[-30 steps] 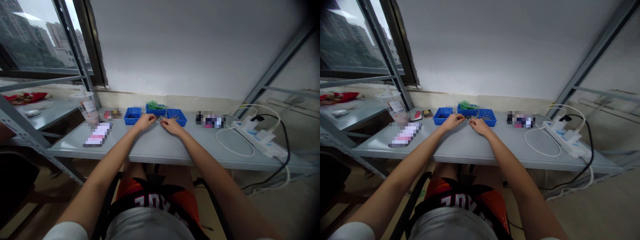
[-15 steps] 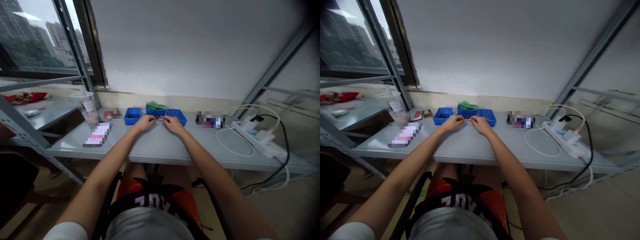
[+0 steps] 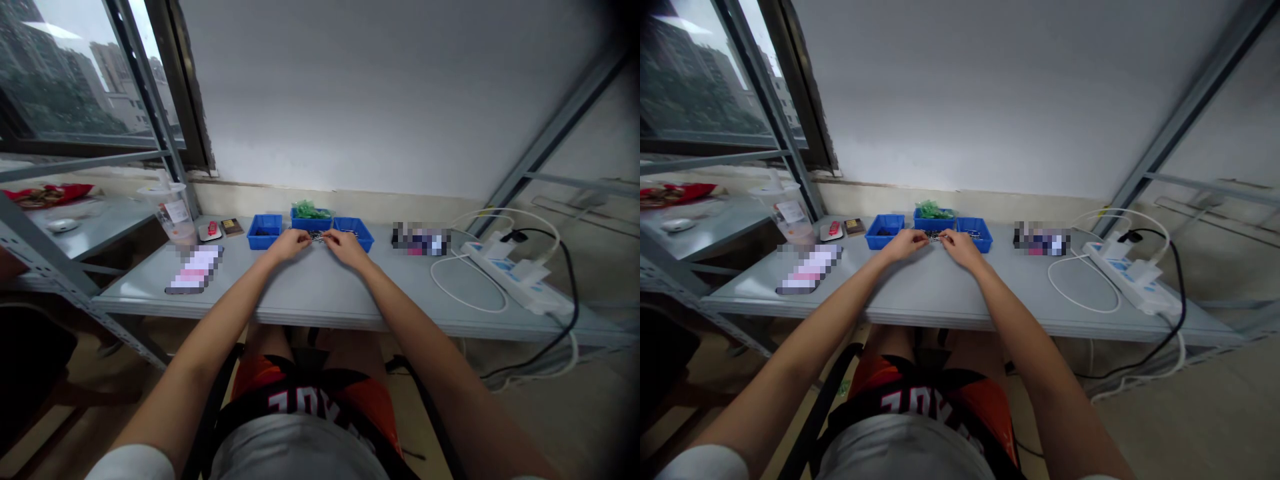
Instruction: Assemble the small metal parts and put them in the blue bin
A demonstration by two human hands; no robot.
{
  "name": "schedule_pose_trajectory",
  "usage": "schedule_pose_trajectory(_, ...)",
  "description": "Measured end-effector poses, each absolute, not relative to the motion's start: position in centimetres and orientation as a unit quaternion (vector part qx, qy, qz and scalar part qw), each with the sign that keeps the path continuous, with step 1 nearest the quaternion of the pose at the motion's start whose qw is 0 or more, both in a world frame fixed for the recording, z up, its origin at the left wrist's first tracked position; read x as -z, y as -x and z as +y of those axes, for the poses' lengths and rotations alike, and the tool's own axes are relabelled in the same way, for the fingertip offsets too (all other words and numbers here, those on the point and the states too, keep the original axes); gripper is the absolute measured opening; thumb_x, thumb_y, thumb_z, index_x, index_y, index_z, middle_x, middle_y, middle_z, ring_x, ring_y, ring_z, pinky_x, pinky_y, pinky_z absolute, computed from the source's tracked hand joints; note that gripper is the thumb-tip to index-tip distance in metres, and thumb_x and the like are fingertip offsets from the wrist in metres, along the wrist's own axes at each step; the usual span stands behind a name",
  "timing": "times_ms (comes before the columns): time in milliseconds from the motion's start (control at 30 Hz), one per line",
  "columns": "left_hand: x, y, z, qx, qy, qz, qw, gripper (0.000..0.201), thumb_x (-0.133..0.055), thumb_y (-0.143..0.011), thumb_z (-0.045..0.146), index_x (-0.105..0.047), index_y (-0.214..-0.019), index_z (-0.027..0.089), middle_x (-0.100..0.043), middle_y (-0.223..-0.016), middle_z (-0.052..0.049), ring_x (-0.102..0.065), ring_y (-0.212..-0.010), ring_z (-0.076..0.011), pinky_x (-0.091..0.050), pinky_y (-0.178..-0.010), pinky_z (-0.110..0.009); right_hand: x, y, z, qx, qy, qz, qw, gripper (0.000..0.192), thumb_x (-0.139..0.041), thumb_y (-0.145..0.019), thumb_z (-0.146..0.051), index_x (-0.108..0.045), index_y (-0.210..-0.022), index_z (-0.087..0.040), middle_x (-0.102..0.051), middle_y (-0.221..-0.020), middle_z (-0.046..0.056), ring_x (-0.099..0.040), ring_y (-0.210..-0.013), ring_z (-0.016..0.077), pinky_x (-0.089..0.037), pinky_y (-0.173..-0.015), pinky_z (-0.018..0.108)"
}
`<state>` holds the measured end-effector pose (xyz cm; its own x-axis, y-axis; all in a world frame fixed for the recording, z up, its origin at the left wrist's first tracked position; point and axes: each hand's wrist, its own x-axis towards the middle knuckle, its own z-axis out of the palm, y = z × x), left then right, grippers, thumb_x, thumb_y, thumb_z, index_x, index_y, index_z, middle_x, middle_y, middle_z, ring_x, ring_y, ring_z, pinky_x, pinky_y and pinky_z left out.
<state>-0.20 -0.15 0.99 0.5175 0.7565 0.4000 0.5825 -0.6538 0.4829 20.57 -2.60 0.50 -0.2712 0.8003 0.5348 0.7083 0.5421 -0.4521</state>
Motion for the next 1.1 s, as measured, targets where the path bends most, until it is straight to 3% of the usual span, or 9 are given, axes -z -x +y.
schedule_pose_trajectory(467, -1.5, -0.1, -0.5, -0.367, -0.84, 0.361, 0.171, 0.022, -0.055, -0.088, 0.029, -0.07, -0.091, 0.014, -0.072, -0.088, -0.006, -0.061, -0.078, -0.0161, -0.045, -0.075, -0.027, -0.4, -20.5, -2.8, -0.095, 0.48, -0.82, 0.298, 0.021, -0.05, -0.09, -0.023, -0.07, -0.096, -0.018, -0.065, -0.068, 0.001, -0.053, -0.06, 0.0135, -0.036, -0.064, 0.024)
schedule_pose_trajectory(800, -1.4, -0.5, -0.7, -0.379, -0.836, 0.338, 0.21, 0.023, -0.058, -0.087, 0.029, -0.072, -0.096, 0.012, -0.073, -0.094, -0.008, -0.064, -0.083, -0.017, -0.048, -0.08, -0.028, -0.5, -20.1, -3.2, -0.113, 0.45, -0.824, 0.325, 0.024, -0.046, -0.094, -0.029, -0.068, -0.096, -0.018, -0.063, -0.068, 0.0, -0.055, -0.062, 0.0136, -0.038, -0.066, 0.024)
schedule_pose_trajectory(967, -1.1, -0.8, -0.6, -0.379, -0.842, 0.321, 0.209, 0.02, -0.059, -0.085, 0.025, -0.072, -0.096, 0.014, -0.073, -0.095, -0.007, -0.064, -0.086, -0.017, -0.048, -0.082, -0.028, -0.5, -19.6, -3.4, -0.111, 0.435, -0.837, 0.314, 0.023, -0.048, -0.094, -0.029, -0.065, -0.084, -0.018, -0.062, -0.068, 0.0, -0.054, -0.063, 0.0134, -0.037, -0.066, 0.024)
schedule_pose_trajectory(1100, -1.2, -0.6, -0.4, -0.403, -0.822, 0.345, 0.206, 0.015, -0.058, -0.083, 0.023, -0.067, -0.087, 0.012, -0.071, -0.089, -0.006, -0.063, -0.084, -0.0163, -0.048, -0.08, -0.028, -0.5, -19.9, -3.2, -0.096, 0.444, -0.822, 0.343, 0.025, -0.049, -0.094, -0.036, -0.067, -0.093, -0.018, -0.062, -0.068, 0.0, -0.054, -0.062, 0.0141, -0.036, -0.064, 0.025)
